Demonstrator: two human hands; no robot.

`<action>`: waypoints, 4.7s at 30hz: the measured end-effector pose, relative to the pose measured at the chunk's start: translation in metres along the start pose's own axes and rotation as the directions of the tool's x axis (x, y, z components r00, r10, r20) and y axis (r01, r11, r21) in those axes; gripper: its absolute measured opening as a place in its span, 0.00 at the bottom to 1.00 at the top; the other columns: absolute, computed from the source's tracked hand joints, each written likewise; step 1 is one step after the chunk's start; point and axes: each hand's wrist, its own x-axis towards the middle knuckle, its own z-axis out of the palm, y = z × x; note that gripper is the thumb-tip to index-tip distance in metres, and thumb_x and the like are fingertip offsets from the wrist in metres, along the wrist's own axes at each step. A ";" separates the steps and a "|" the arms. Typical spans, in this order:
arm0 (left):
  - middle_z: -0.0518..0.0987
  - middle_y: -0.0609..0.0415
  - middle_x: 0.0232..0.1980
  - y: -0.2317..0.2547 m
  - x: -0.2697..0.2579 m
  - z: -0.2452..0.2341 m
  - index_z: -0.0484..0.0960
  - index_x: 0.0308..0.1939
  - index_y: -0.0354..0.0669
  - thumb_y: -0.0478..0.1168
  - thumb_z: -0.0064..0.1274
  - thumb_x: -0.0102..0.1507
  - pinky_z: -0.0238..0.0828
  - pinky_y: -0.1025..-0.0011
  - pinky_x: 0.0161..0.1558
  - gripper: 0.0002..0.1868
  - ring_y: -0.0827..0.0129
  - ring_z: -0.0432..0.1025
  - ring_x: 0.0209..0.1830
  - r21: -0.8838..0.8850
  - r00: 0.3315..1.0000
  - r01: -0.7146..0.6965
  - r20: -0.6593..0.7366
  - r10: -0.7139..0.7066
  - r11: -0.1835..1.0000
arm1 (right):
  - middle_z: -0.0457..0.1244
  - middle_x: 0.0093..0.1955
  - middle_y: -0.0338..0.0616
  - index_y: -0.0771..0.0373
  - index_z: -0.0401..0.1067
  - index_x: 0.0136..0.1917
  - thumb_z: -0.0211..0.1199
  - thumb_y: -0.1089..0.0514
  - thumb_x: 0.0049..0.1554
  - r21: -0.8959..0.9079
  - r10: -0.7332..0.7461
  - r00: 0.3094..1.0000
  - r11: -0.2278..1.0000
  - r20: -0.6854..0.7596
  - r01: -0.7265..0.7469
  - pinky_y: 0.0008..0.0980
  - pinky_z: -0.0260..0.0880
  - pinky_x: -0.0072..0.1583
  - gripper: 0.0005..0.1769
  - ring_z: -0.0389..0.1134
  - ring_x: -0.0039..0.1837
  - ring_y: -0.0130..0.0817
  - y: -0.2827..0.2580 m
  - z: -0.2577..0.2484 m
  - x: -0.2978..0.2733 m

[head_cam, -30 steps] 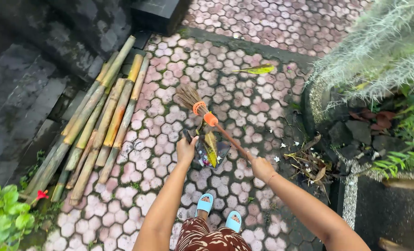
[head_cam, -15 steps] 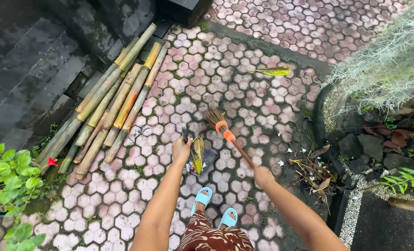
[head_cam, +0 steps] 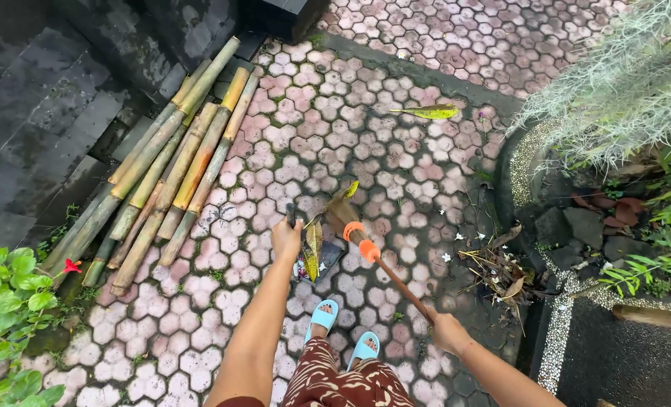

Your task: Sweeping fallen leaves and debris from a stone-paved courtyard and garden path into a dustpan and bin.

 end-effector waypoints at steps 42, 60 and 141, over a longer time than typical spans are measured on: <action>0.83 0.52 0.35 0.010 -0.015 0.053 0.79 0.63 0.40 0.49 0.52 0.70 0.71 0.64 0.31 0.22 0.65 0.74 0.26 -0.036 1.000 0.017 -0.003 -0.017 0.999 | 0.64 0.45 0.37 0.48 0.42 0.84 0.43 0.75 0.66 -0.471 0.009 0.980 0.878 0.200 0.088 0.10 0.65 0.28 0.40 0.61 0.31 0.16 0.040 -0.075 -0.030; 0.82 0.47 0.36 0.084 0.050 0.025 0.80 0.40 0.36 0.48 0.53 0.70 0.70 0.61 0.35 0.16 0.57 0.75 0.33 0.124 0.917 -0.396 0.105 0.385 0.910 | 0.68 0.47 0.46 0.45 0.41 0.85 0.42 0.73 0.59 -0.052 0.013 0.999 0.999 0.046 -0.011 0.41 0.67 0.40 0.46 0.68 0.40 0.39 0.007 0.027 -0.020; 0.76 0.52 0.30 0.406 0.387 0.166 0.80 0.41 0.43 0.48 0.53 0.70 0.62 0.65 0.29 0.13 0.63 0.69 0.25 0.280 0.686 -0.589 0.668 0.286 0.758 | 0.70 0.40 0.37 0.43 0.58 0.79 0.58 0.63 0.60 0.630 0.221 0.970 0.768 -0.098 -0.112 0.25 0.67 0.33 0.36 0.63 0.31 0.25 -0.162 -0.306 0.112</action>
